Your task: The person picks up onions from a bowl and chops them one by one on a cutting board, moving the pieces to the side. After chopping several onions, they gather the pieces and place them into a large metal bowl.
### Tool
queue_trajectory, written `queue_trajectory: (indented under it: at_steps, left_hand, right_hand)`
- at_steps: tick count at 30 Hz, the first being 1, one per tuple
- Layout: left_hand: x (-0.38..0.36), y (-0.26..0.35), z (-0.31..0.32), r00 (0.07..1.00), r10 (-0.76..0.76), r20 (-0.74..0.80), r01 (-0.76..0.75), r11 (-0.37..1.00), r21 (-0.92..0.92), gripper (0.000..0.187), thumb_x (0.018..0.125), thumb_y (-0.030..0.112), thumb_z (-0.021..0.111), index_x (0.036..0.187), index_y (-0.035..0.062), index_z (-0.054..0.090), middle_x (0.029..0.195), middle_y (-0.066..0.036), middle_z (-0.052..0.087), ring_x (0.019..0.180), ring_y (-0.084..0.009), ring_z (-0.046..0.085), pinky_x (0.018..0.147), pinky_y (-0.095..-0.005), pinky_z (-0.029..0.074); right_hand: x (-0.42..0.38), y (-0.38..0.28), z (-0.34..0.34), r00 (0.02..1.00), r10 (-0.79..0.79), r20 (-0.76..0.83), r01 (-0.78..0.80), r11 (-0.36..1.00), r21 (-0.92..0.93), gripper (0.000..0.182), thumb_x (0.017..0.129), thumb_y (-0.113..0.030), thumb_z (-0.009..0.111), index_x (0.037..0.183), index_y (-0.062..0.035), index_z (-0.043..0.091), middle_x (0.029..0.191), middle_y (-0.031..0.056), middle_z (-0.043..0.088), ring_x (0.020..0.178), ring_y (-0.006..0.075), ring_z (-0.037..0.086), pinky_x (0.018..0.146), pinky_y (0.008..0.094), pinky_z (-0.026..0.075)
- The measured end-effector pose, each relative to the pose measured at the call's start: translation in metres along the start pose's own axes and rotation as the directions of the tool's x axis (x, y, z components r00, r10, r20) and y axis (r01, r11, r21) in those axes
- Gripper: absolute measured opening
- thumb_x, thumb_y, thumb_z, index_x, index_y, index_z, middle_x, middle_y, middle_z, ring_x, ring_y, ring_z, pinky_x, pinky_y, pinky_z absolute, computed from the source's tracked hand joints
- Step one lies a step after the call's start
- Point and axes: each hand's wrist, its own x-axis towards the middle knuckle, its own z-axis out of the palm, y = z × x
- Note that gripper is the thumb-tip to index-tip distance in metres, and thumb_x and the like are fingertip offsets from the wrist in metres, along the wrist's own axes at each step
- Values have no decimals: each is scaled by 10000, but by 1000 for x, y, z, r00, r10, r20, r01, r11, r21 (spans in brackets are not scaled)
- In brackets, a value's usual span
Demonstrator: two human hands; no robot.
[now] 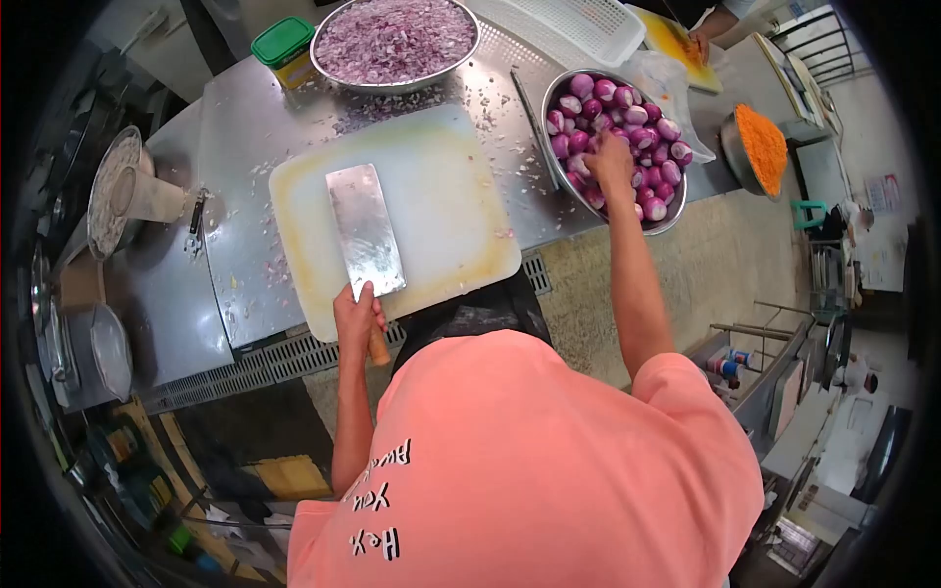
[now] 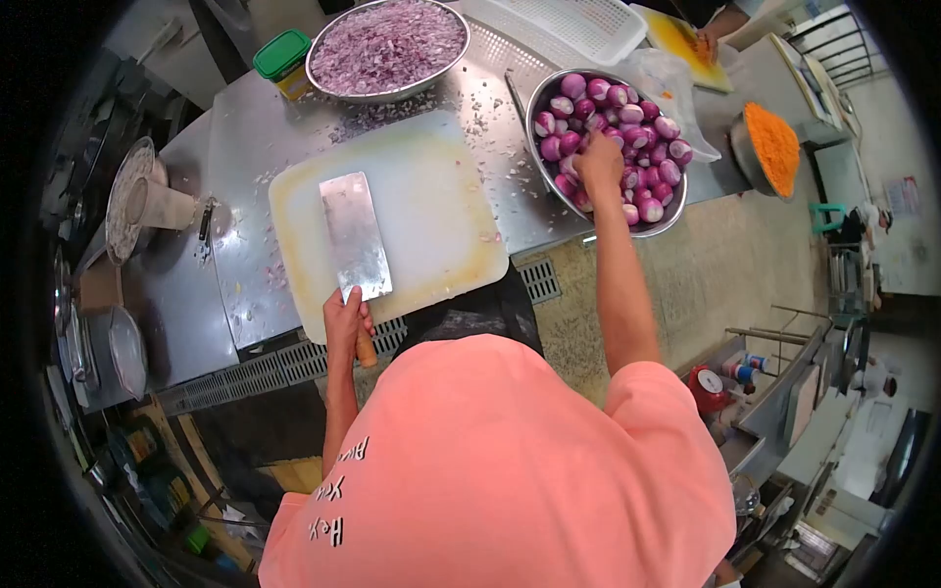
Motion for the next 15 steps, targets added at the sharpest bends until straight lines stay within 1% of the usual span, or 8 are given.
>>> queue_trajectory:
  at_steps: [2,3,5,9,11,13,14,15]
  left_hand:
    - [-2,0,4,1000,20,3,-20,1000,-16,215,1007,262,562,960,54,534,623,-9,494,434,-113,483,371,-282,432]
    - [3,14,-13,999,48,-5,-47,999,21,215,1007,262,562,960,54,534,623,-9,494,434,-113,483,371,-282,432]
    - [-6,10,-9,1000,27,-14,-26,1000,14,221,1006,264,563,945,55,530,624,-11,492,433,-113,480,372,-283,432]
    - [-3,5,0,999,40,5,-40,999,17,221,1004,267,565,944,57,528,628,-11,492,437,-114,480,374,-284,432]
    - [-3,4,2,999,29,-26,-29,1000,2,199,1008,223,551,945,34,545,619,-23,505,425,-119,479,372,-291,436]
    - [-3,6,3,1000,27,-16,-27,1000,3,200,1008,221,549,940,32,545,621,-24,507,426,-119,480,373,-290,437]
    - [-4,6,3,1000,22,-16,-22,1000,9,202,1008,219,547,935,31,545,622,-25,508,427,-118,481,373,-289,439]
    - [-3,5,2,999,27,-23,-27,1000,-3,202,1008,219,547,935,31,545,622,-25,508,427,-118,481,373,-289,439]
  right_hand:
    - [0,9,4,938,258,233,-217,958,-188,725,680,-531,828,1156,-8,670,1216,289,625,1148,397,614,967,444,502]
    - [1,-6,22,940,251,232,-223,964,-142,725,680,-531,828,1156,-8,670,1216,289,625,1148,397,614,967,444,502]
    - [-5,-2,32,934,303,188,-291,953,-89,759,652,-562,834,1118,16,677,1186,273,647,1120,390,632,951,448,511]
    - [-8,-10,23,933,333,139,-327,943,-69,775,659,-565,827,1123,36,668,1203,262,645,1139,376,628,954,435,515]
    - [-8,-3,29,929,353,114,-348,936,-61,771,662,-558,812,1137,31,666,1206,253,648,1137,375,630,951,437,515]
    - [-4,5,36,945,325,33,-326,945,18,712,658,-571,762,999,52,709,1111,265,681,1088,399,646,934,456,512]
    - [-4,8,41,957,288,-24,-288,958,4,655,651,-570,745,885,42,732,977,250,713,937,382,697,890,428,533]
    - [-2,12,38,961,275,-29,-275,961,-1,655,651,-570,745,885,42,732,977,250,713,937,382,697,890,428,533]
